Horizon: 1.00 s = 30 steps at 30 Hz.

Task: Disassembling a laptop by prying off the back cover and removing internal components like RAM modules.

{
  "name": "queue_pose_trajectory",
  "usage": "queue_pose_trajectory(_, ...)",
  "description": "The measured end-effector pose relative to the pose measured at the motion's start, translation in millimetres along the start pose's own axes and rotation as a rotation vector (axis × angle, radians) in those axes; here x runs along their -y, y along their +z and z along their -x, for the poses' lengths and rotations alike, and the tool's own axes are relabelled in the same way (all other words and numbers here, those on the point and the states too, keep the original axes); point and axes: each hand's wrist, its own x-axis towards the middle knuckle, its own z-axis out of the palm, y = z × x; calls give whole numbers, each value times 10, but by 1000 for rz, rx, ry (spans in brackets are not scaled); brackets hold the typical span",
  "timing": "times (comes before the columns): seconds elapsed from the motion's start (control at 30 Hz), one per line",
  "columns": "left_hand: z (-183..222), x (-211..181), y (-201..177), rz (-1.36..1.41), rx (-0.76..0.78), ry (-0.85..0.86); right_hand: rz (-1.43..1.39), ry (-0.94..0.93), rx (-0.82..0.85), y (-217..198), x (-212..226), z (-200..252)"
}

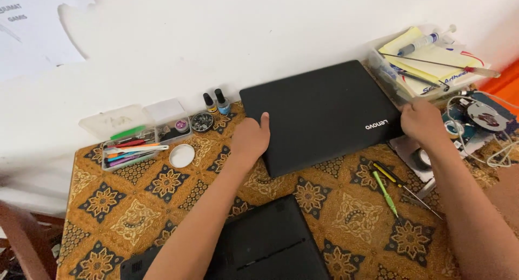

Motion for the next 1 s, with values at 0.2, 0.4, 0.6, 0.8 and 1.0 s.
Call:
queue_pose_trajectory(0.2,7,-54,-69,-212,6,-55,-3,-66,-81,109,-187,-130)
queue_pose_trajectory(0.4,142,-183,-68,-253,-16,-105,-91,-36,-92,99,-99,-105)
queue_pose_trajectory(0.6,124,-203,55,-306,-97,-108,-23,-40,-128,116,-80,-77)
queue_pose_trajectory(0.8,112,-240,-30,-413,-47,-97,168,23,-73,57,32,38)
queue_pose_trajectory(1.0,53,-246,-41,-471,-38,-89,170,-100,-29,-79,-117,-27)
